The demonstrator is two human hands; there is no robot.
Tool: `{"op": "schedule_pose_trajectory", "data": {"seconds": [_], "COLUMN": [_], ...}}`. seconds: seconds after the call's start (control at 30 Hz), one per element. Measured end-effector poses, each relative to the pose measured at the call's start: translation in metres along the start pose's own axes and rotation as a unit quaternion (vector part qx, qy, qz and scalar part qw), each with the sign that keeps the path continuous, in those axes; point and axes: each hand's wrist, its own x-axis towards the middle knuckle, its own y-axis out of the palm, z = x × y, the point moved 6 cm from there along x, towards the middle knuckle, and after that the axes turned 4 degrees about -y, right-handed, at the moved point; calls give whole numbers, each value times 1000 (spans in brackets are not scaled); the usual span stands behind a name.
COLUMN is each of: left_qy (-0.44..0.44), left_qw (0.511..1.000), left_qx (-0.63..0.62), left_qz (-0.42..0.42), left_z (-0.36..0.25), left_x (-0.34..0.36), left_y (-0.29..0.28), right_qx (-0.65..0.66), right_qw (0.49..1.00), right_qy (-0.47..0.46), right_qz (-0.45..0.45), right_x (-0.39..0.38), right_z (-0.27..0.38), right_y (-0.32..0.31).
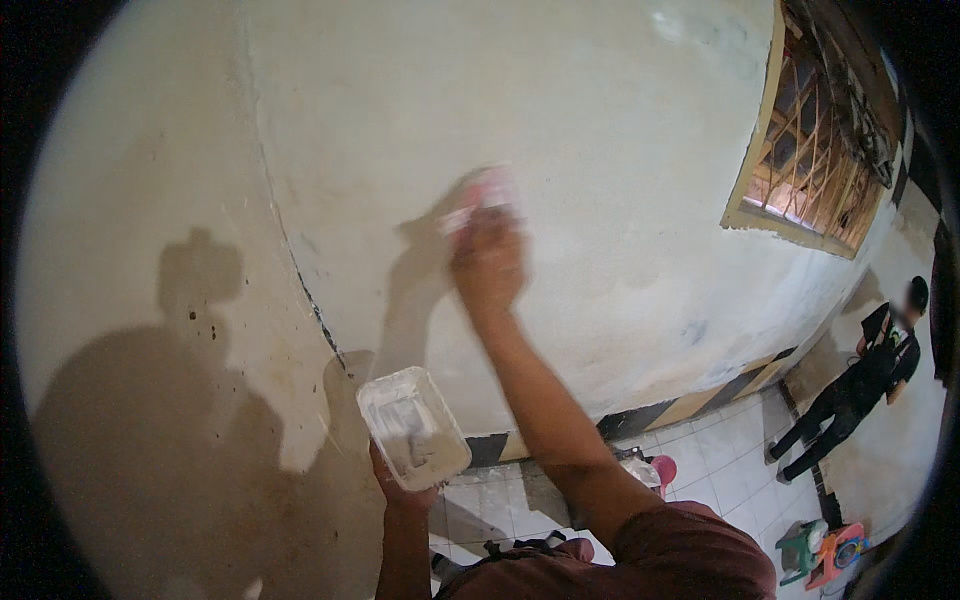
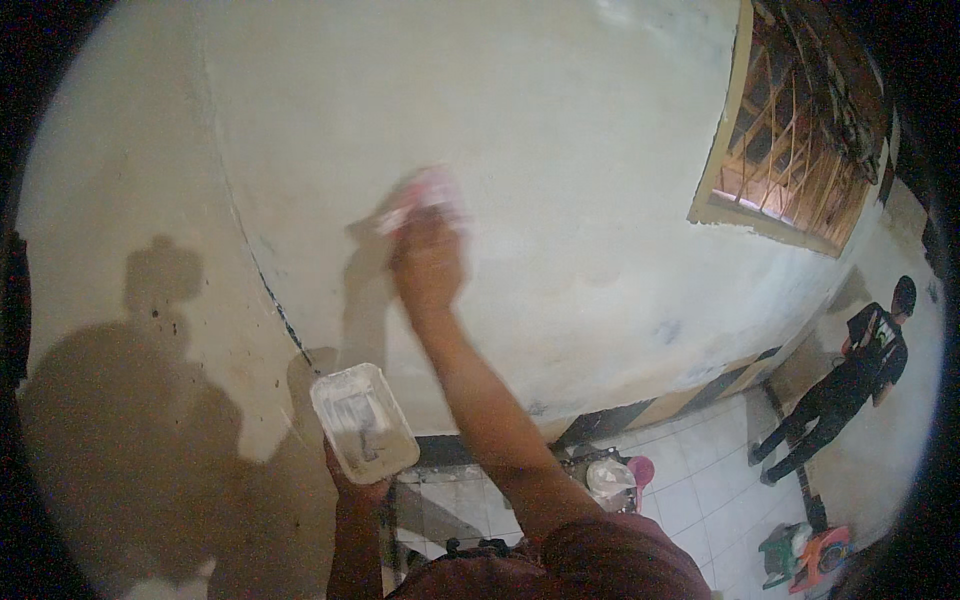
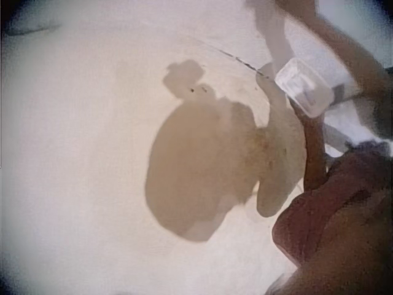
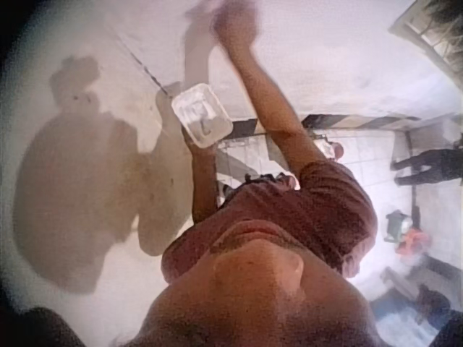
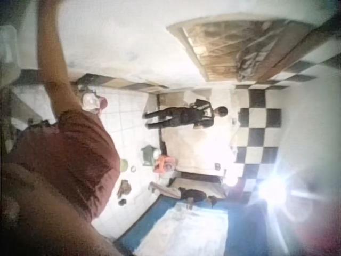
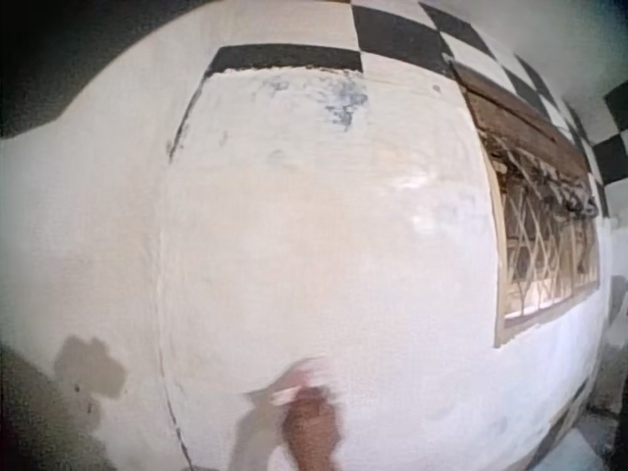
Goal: The person applies white plaster to a wall using a red putty knife, repeatedly spreading the compound over a damaged area of the wall next to a window.
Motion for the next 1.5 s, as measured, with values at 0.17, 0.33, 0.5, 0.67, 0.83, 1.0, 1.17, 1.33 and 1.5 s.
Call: {"op": "schedule_pose_trajectory", "data": {"seconds": [0.17, 0.33, 0.5, 0.67, 0.83, 1.0, 1.17, 1.33, 1.5], "left_qy": [-16, 36, -2, 53, 38, 26, 12, 30, 37], "left_qw": [1000, 999, 1000, 998, 998, 999, 998, 998, 997], "left_qx": [-18, 5, -21, 7, -54, -44, 29, -37, 67], "left_qz": [-12, -1, 24, -15, -24, 16, -55, -43, -5], "left_z": [-12, -16, -6, -20, -20, -15, -13, -21, -19], "left_x": [-1, 2, 1, 5, 1, -2, -5, 1, -5], "left_y": [-1, -15, -14, -13, -13, -29, -17, -23, -14], "right_qx": [222, 197, 165, 194, 137, 106, 165, 283, 190], "right_qw": [952, 949, 893, 895, 988, 968, 981, 934, 945], "right_qy": [-144, -241, -303, -303, 29, 218, 0, -119, -264], "right_qz": [154, 49, 289, 264, -71, -65, 98, 184, 27], "right_x": [-54, -5, -69, -115, 8, 24, -60, -63, 45], "right_z": [90, 37, -55, -47, -86, -98, 73, 97, 48], "right_y": [-13, -47, 26, -41, -89, -45, 23, -14, -47]}}
